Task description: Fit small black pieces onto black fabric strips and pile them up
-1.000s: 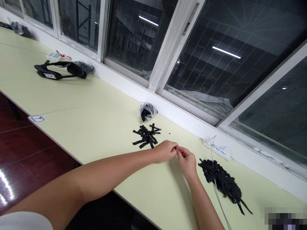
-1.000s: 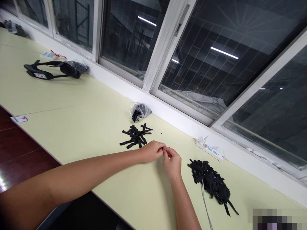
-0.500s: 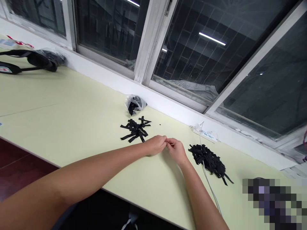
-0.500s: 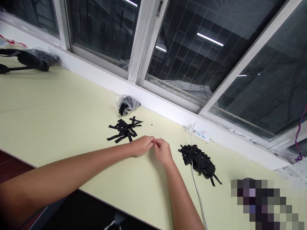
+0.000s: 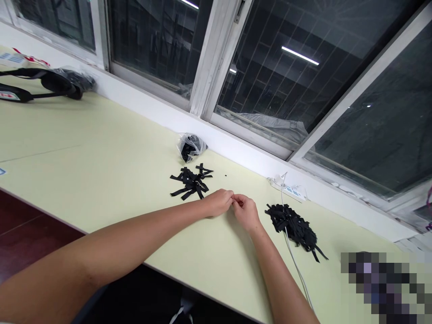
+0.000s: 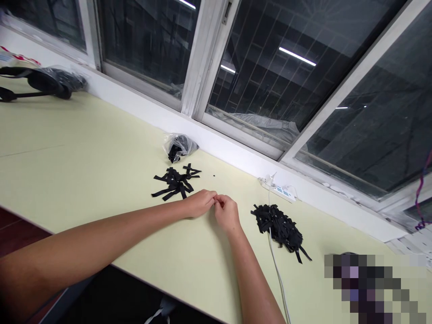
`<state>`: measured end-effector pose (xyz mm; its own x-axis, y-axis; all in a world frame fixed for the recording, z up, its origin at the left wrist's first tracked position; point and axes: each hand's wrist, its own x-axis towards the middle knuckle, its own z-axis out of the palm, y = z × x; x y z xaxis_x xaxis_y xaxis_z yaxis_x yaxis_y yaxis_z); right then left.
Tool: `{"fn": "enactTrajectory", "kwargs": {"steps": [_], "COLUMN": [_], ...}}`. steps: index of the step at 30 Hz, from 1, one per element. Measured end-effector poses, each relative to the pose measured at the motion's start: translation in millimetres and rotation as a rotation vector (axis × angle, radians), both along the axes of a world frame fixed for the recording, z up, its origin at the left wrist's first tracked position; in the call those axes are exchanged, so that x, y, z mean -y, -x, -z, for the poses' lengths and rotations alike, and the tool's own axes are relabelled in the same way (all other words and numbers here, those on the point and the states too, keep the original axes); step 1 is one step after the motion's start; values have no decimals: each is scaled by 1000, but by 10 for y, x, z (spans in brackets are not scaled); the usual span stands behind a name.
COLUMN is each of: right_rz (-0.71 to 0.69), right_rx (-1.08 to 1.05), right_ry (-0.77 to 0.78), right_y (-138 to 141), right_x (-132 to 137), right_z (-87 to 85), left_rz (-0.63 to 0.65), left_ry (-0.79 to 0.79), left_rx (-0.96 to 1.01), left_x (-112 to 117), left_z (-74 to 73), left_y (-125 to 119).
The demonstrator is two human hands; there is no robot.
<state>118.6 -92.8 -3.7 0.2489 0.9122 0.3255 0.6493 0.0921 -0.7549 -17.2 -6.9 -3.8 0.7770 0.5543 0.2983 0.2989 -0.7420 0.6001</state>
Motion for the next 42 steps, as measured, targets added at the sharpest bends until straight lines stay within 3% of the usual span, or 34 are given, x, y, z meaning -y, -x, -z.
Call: {"fn": "enactTrajectory", "kwargs": {"steps": [7,12,18,24,33,42], "right_rz": [108,99,75,67,33,16], "right_rx": [-133,-131,-133,-132,-119,-314], "right_ry": [53,58,31,32,42,74], "right_y": [-243,-282,-227,-245,-259,-226], "right_x": [25,44,45,38,40,17], "right_z": [30,38,1,26,24,21], "left_rz": [-78,-65,62,120,198,204], "left_ry": [94,103,92,-132,-72,-45], "left_rx": [-1,44,86,128,149,169], "left_x": [-90,-161,-201,-291,-229,-199], "left_z": [-140,-188,-176,-112,-96,-104], "left_y": [150,192,140,131,102,120]}}
